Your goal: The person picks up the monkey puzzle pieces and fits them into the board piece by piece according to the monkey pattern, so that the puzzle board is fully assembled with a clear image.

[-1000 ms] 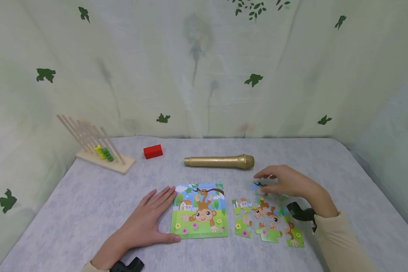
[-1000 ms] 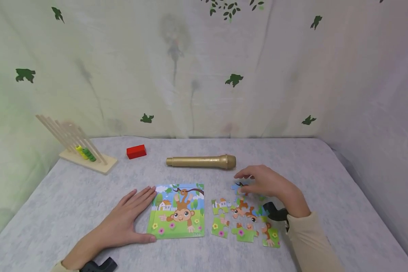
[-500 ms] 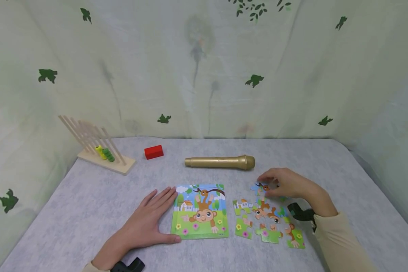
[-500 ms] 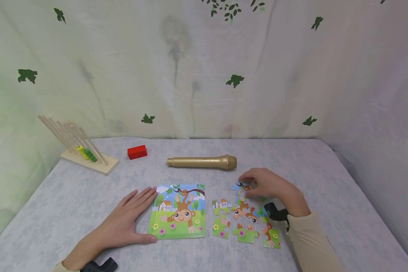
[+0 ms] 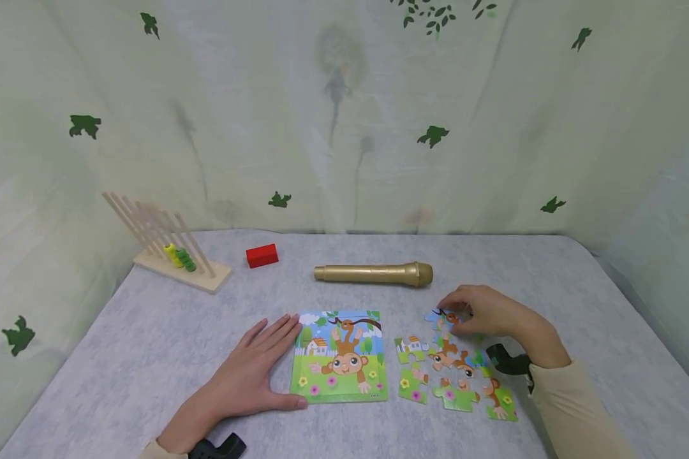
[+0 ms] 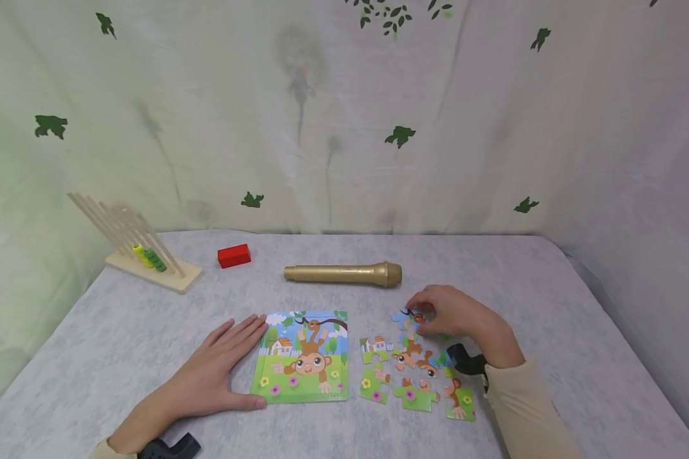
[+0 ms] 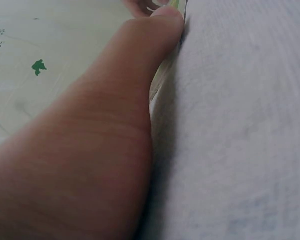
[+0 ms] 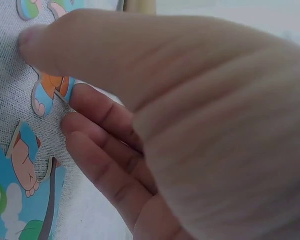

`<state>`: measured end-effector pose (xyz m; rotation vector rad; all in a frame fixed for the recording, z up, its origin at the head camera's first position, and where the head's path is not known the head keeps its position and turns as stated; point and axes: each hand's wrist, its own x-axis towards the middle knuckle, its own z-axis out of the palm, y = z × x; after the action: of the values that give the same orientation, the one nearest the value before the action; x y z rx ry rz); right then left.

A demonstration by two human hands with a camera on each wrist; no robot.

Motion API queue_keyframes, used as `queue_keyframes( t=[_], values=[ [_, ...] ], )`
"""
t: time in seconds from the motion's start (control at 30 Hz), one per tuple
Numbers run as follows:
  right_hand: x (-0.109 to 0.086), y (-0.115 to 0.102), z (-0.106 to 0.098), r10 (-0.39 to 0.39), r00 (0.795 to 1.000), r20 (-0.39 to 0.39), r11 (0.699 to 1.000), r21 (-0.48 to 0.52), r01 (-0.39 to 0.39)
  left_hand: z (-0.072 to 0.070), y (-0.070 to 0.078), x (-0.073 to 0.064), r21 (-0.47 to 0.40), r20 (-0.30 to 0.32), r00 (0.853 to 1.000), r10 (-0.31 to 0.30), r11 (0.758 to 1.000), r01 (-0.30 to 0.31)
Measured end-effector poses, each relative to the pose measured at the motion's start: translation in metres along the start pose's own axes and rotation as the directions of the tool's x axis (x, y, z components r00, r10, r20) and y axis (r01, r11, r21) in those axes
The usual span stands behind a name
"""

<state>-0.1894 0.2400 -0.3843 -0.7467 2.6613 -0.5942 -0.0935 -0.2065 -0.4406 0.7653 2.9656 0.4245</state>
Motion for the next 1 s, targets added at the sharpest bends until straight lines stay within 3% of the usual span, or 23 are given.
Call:
queue_keyframes(
  t=[0.67,1.0],
  values=[
    [0.0,-0.008,-0.001,-0.046,0.995,-0.094,0.995,-0.095,0.037,0.003,-0.001,0.0,0.016,-0.016,1.0,0.004,1.0,-0.004],
    [0.0,-0.025,0.001,-0.094,0.984,-0.151,0.992,-0.101,0.079,0.002,-0.001,-0.001,-0.009,-0.037,0.999,0.021,1.0,-0.022]
  ],
)
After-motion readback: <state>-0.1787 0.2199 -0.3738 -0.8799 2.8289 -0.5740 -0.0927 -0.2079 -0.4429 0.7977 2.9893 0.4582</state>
